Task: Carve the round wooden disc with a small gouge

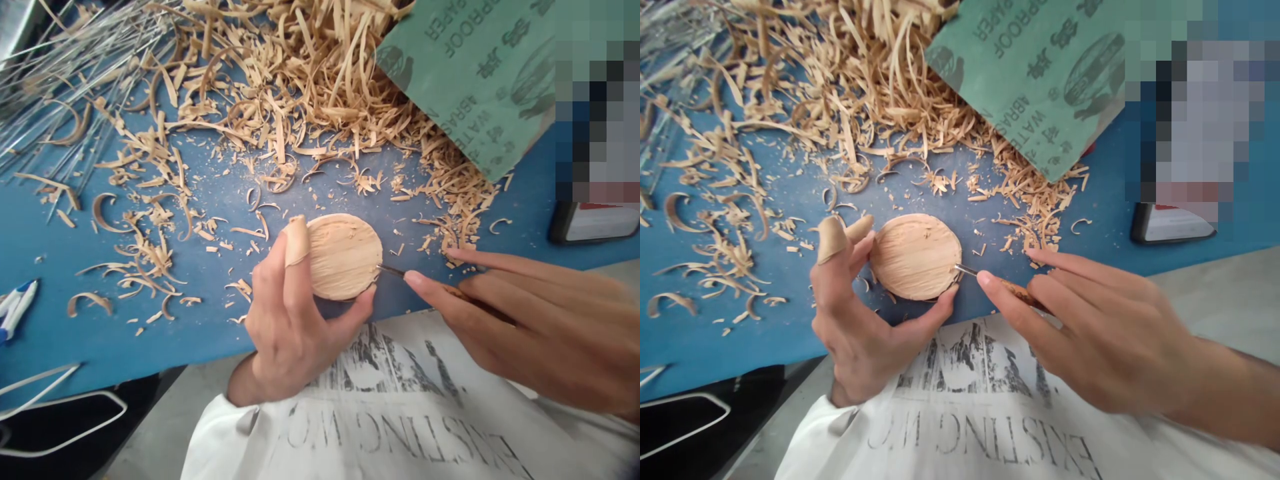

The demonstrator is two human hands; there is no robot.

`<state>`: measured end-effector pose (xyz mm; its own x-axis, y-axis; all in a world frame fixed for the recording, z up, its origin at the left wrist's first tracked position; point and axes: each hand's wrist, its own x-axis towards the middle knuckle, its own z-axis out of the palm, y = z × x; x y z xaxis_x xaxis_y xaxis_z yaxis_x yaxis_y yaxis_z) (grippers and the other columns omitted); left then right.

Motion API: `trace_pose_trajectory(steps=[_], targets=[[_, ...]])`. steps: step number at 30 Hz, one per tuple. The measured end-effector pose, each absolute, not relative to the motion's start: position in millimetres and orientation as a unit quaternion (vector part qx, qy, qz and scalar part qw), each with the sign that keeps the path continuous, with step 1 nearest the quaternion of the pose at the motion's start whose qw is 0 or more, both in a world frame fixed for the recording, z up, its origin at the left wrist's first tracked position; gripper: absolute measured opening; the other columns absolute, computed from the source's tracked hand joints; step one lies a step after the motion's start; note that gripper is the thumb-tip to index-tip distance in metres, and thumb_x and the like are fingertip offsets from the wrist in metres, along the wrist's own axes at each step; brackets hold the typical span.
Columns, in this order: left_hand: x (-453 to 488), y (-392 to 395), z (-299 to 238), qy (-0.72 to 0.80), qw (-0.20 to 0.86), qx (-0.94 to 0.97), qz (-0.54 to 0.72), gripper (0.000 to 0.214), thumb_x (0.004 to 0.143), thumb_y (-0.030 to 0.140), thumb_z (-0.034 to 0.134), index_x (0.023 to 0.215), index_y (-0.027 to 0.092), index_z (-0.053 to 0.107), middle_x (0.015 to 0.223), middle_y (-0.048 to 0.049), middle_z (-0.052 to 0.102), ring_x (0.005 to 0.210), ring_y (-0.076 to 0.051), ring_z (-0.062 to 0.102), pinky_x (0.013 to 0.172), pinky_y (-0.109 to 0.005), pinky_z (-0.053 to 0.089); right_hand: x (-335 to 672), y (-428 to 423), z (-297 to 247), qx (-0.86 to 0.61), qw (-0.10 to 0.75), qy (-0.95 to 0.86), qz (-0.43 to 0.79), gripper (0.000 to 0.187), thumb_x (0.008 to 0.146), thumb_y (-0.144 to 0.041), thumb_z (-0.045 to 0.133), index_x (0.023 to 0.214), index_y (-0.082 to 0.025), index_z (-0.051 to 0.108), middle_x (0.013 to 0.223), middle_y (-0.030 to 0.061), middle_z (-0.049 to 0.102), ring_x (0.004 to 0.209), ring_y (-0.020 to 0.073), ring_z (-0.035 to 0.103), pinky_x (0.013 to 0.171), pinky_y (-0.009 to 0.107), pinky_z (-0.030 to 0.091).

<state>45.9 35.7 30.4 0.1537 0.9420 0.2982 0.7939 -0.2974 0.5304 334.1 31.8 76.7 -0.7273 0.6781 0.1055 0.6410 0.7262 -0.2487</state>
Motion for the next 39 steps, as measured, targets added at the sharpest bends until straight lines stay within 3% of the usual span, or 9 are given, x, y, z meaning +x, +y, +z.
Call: trace_pose_trajectory(steps=[3,6,11,18,29,33,36,39], targets=[[45.4,35.2,30.5,0.58,0.126,0.748,0.297,0.127,0.091,0.049,0.101,0.191,0.029,0.025,0.161,-0.0184,0.072,0.139,-0.041,0.078,0.109,-0.057,0.072,322.7,28.5,85.9,-0.364,0.084,-0.926,0.06,0.047,0.11,-0.013,0.061,0.156,-0.012,0.072,0.089,0.0001,0.07,0.09,0.0228,0.07,0.118,0.044,0.062],[45.0,33.9,28.8,0.575,0.123,0.748,0.307,0.126,0.09,0.052,0.103,0.189,0.027,0.03,0.16,-0.0188,0.073,0.14,-0.041,0.078,0.107,-0.057,0.073,315.2,23.6,93.5,-0.36,0.07,-0.93,0.038,0.045,0.109,-0.018,0.064,0.152,-0.011,0.076,0.088,0.0039,0.069,0.091,0.0283,0.069,0.104,0.05,0.064],[44.7,31.3,26.4,0.572,0.102,0.755,0.303,0.125,0.092,0.054,0.103,0.189,0.024,0.031,0.16,-0.0198,0.073,0.139,-0.04,0.079,0.104,-0.054,0.075,312.3,23.2,104.1,-0.362,0.044,-0.93,0.054,0.043,0.106,-0.016,0.068,0.147,-0.014,0.08,0.095,0.0074,0.073,0.098,0.0311,0.068,0.105,0.051,0.062],[44.4,33.2,29.2,0.564,0.111,0.763,0.296,0.122,0.095,0.047,0.101,0.189,0.021,0.03,0.162,-0.0212,0.071,0.144,-0.04,0.077,0.109,-0.052,0.074,317.3,38.6,99.7,-0.36,0.05,-0.929,0.065,0.041,0.108,-0.016,0.061,0.145,-0.02,0.077,0.093,0.004,0.074,0.092,0.0263,0.07,0.086,0.046,0.061],[44.8,35.4,27.7,0.558,0.087,0.77,0.296,0.116,0.098,0.052,0.097,0.188,0.02,0.031,0.162,-0.0204,0.074,0.137,-0.037,0.078,0.105,-0.048,0.069,332.0,73.7,85.9,-0.287,0.088,-0.948,0.103,0.041,0.113,-0.003,0.049,0.15,-0.013,0.065,0.086,-0.0012,0.069,0.075,0.0206,0.06,0.071,0.042,0.053],[44.5,35.5,27.1,0.558,0.077,0.773,0.292,0.117,0.096,0.05,0.097,0.188,0.018,0.032,0.16,-0.0216,0.075,0.136,-0.037,0.078,0.106,-0.048,0.069,339.1,76.4,72.5,-0.279,0.126,-0.945,0.118,0.038,0.116,-0.008,0.055,0.152,-0.018,0.065,0.087,-0.0025,0.068,0.085,0.0179,0.068,0.075,0.038,0.057],[45.1,35.3,28.8,0.57,0.091,0.764,0.286,0.118,0.095,0.045,0.098,0.188,0.019,0.031,0.159,-0.0213,0.074,0.139,-0.037,0.077,0.11,-0.05,0.07,339.0,57.1,63.5,-0.337,0.113,-0.927,0.119,0.038,0.119,-0.031,0.066,0.157,-0.03,0.067,0.097,-0.0015,0.071,0.092,0.0165,0.072,0.087,0.036,0.065],[45.5,34.6,29.3,0.575,0.11,0.755,0.296,0.118,0.094,0.043,0.097,0.189,0.021,0.029,0.163,-0.021,0.071,0.144,-0.037,0.075,0.112,-0.052,0.071,337.9,25.5,57.8,-0.388,0.091,-0.91,0.118,0.048,0.117,-0.051,0.072,0.161,-0.034,0.069,0.107,0.0021,0.074,0.101,0.0186,0.075,0.098,0.039,0.069]])
